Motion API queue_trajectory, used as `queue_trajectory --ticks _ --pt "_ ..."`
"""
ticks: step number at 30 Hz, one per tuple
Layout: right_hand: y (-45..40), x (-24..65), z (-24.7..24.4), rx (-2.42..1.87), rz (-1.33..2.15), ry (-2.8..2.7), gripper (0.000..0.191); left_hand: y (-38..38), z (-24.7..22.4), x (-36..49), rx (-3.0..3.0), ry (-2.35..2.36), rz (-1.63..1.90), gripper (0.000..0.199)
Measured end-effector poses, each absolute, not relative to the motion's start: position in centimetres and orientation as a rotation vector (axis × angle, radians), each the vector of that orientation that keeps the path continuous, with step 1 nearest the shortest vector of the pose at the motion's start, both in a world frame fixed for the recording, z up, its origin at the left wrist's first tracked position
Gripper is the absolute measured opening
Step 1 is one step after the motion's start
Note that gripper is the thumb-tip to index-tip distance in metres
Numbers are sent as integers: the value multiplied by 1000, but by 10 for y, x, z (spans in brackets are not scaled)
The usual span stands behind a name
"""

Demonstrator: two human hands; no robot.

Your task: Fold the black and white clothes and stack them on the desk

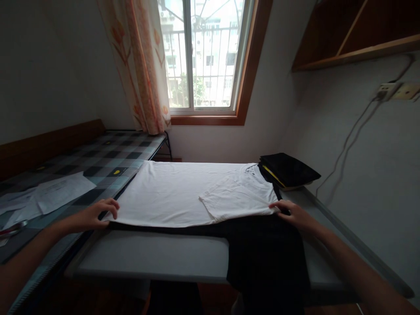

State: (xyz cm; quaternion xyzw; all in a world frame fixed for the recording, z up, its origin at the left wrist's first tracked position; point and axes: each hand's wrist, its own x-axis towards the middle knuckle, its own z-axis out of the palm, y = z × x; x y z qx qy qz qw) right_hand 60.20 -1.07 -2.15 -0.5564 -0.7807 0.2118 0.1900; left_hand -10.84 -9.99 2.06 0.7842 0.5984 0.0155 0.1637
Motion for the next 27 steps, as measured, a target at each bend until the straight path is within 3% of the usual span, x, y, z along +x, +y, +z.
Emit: queue_trajectory --ticks 7,15,20,27 --pt "-16 601 -32 -1457 466 -2180 32 -105 15 -117 2086 1793 358 26" --pt "-14 610 -41 -1332 270 -2206 31 -97 12 -122 1674 2064 800 65" --pt "-12 613 -46 -1354 174 -2233 33 -96 3 -122 1498 2021 948 67" --pt "-20 612 -22 -1419 190 -2285 36 -113 11 -121 1415 2047 839 68"
